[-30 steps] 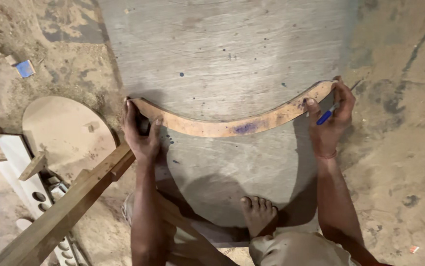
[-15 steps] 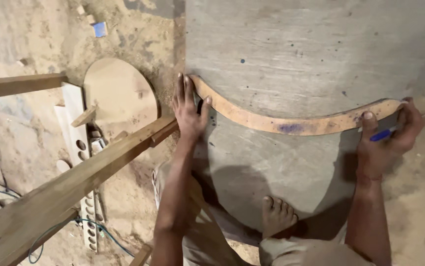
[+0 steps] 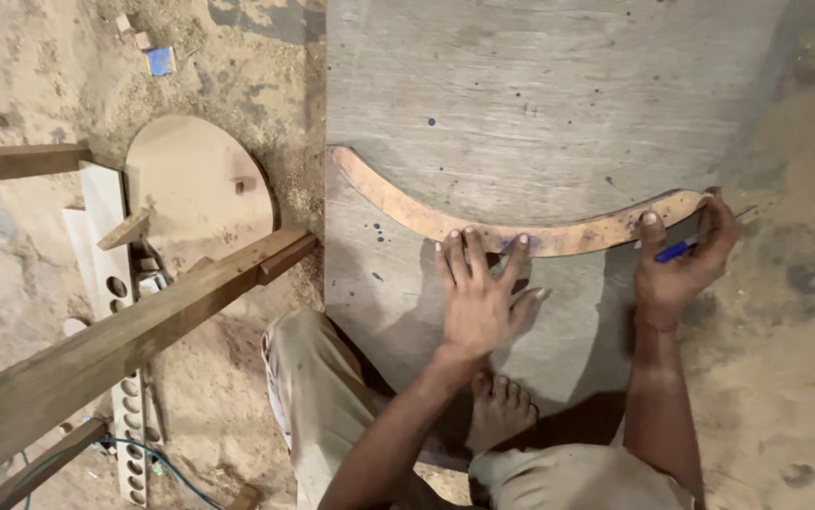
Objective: The person sits on the floor of a woodworking shop and uses a blue pen to mark a long curved wooden strip, tracing along a wooden frame used as a guide. They reposition the strip, hold it steady with one hand while marking with the other, and briefly lift and shift a large board aside before resuming marking.
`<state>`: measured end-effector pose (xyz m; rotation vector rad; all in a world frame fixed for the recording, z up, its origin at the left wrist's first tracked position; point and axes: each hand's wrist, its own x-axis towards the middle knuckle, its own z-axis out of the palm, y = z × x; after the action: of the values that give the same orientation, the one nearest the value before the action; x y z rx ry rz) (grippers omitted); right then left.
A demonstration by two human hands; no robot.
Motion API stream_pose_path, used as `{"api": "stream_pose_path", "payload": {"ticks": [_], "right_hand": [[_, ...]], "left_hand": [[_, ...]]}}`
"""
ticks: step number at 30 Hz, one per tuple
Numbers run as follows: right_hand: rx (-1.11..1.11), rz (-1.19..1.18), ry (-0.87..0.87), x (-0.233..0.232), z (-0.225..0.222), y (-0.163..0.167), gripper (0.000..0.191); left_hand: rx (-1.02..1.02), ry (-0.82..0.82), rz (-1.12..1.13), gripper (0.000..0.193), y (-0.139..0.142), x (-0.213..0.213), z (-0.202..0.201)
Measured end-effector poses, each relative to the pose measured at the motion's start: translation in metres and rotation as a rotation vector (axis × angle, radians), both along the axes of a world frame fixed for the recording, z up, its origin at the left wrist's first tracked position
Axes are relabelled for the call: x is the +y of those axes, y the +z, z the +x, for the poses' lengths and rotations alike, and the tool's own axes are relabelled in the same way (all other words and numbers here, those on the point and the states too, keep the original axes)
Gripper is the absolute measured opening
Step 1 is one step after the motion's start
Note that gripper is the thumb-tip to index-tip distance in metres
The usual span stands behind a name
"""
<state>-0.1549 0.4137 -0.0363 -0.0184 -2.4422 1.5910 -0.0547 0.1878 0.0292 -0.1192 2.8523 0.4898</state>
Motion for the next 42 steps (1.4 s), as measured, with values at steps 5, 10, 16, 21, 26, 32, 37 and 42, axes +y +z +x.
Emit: {"api": "stream_pose_path", "payload": {"ticks": [5,10,16,21,26,32,37,42], "right_hand": [[0.054,0.296,-0.013,-0.007,0.005,0.028,0.054],[0.088,0.021,0.085,-0.047,-0.015,0.065,0.047],[-0.527,-0.246,0.767,-0.195,-0.087,0.061,0.022],[-0.357,-0.187,1.076,-0.311,-0.12,0.034,0.013],[0.009,0.052,1.183,-0.356,-0.128,0.013,0.013],[-0.062,0.069,1.239,-0.369,-0.125,0.002,0.017],[-0.096,-0.006,1.213,-0.346,-0.121,0.014,0.015],[-0.129,0.096,1.14,-0.311,-0.101,0.031,0.015]], "left_hand": [[-0.053,-0.074,0.088,0.083,0.006,-0.023,-0.01],[-0.022,-0.107,0.151,0.085,0.002,-0.037,-0.01],[-0.056,-0.116,0.138,0.088,0.006,-0.048,-0.012],[-0.125,-0.156,0.04,0.073,0.004,-0.049,-0.011],[-0.003,-0.155,-0.099,0.057,-0.004,-0.048,-0.01],[-0.098,-0.193,-0.026,0.057,-0.013,-0.046,-0.009],[0.06,-0.128,-0.06,0.054,-0.011,-0.045,-0.005],[0.017,-0.103,0.109,0.067,-0.004,-0.049,-0.007]]}}
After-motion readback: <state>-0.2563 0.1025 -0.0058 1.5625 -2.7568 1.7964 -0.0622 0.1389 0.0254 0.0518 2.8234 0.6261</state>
